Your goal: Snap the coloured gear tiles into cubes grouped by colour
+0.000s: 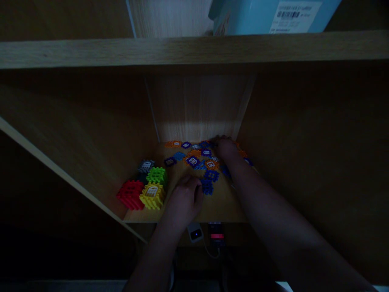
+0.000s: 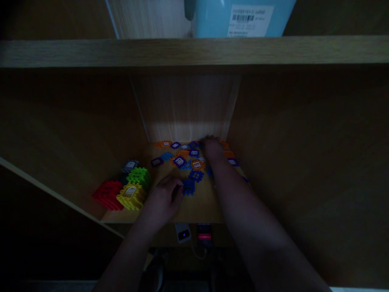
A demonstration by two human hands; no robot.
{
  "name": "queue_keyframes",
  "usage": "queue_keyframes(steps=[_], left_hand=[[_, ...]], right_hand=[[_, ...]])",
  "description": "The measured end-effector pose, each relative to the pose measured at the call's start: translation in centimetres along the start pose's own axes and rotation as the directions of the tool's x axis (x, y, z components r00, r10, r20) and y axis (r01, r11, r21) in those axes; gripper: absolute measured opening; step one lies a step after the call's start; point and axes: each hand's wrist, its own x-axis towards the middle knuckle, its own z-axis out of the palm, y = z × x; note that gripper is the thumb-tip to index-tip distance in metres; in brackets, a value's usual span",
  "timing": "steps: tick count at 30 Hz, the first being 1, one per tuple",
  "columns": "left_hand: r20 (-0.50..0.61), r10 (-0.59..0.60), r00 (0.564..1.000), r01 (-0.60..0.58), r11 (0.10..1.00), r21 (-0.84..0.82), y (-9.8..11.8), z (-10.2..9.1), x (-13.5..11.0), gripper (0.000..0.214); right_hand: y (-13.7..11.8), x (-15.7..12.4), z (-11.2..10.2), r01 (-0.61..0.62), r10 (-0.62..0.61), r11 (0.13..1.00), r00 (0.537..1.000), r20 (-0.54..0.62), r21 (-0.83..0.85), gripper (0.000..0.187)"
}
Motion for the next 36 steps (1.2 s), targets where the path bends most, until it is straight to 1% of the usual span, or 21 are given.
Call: queue_keyframes(steps=[4,9,15,23,30,32,36], left_hand=[[-0.001,0.003,1.000,-0.003,1.000,0.010,0.0,0.0,0.0,0.014],[0.000,0.008,1.000,-0.008,1.000,0.018,0.1,0.0,0.0,0.014],[0.006,0.002,1.000,-0.002,1.000,0.021,0.1,0.0,0.0,0.013],[-0.001,0.010,1.000,-0.010,1.000,0.030,0.1,0.0,0.0,0.014],[-0.015,0.027,1.000,-0.027,0.999,0.018,-0.2,0.2,-0.1,0.013],[-0.010,0.023,1.000,-0.023,1.000,0.017,-0.2,0.1,-0.1,0.013],[0.003,0.010,1.000,-0.010,1.000,0.026,-0.1,0.0,-0.1,0.012]], right_hand=[[0.0,0.5,0.5,0.044,-0.044,0.999,0.999,-0.027,0.021,0.049],[0.2,1.1,1.7,0.123,-0.122,0.991,0.992,-0.026,0.047,0.054],[0.5,1.2,2.7,0.110,-0.109,0.993,0.994,-0.019,0.045,0.046],[0.5,1.1,2.2,0.046,-0.042,0.998,0.997,-0.069,0.046,0.042],[0.2,0.9,1.7,0.038,-0.036,0.999,0.998,-0.053,0.035,0.037],[0.1,0.8,1.5,0.038,-0.036,0.999,0.998,-0.053,0.033,0.039],[0.1,0.7,1.4,0.063,-0.061,0.997,0.997,-0.051,0.035,0.049]])
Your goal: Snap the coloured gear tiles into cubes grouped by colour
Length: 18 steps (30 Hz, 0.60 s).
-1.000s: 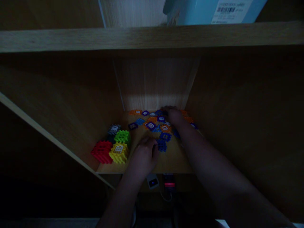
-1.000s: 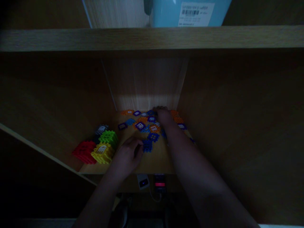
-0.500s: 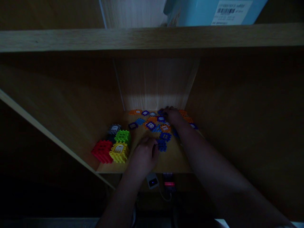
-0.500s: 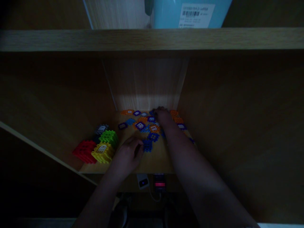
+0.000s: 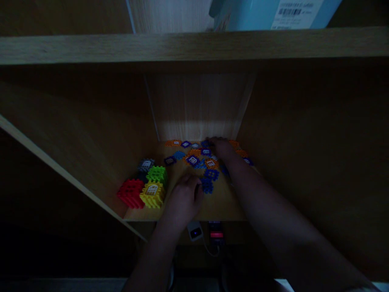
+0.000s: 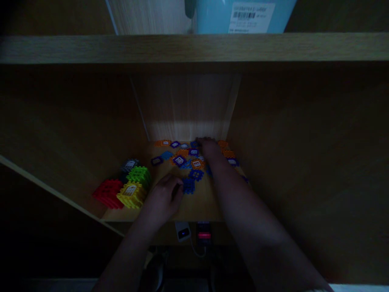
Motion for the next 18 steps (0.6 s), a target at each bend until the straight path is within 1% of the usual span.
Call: queue_keyframes(steps=[4,9,14,18], left_hand=[[-0.002,-0.004,1.000,0.004,1.000,-0.007,0.08,0.02,0.03,0.013],[-0.005,0.001,1.000,-0.001,1.000,-0.005,0.03,0.09,0.07,0.014],[-0.009,0.008,1.000,-0.008,1.000,-0.012,0.02,0.08,0.12,0.013],[-0.003,0.004,1.000,-0.004,1.000,-0.017,0.02,0.12,0.02,0.013]], right_hand=[[0.17,0.27,0.28,0.020,-0.020,1.000,1.000,0.014,0.002,0.047],[0.33,0.32,0.55,0.018,-0.018,1.000,1.000,0.007,0.006,0.047],[0.27,0.11,0.42,0.017,-0.017,1.000,1.000,0.010,0.017,0.049],[0.07,0.21,0.14,0.012,-0.013,1.000,1.000,0.015,0.026,0.046]])
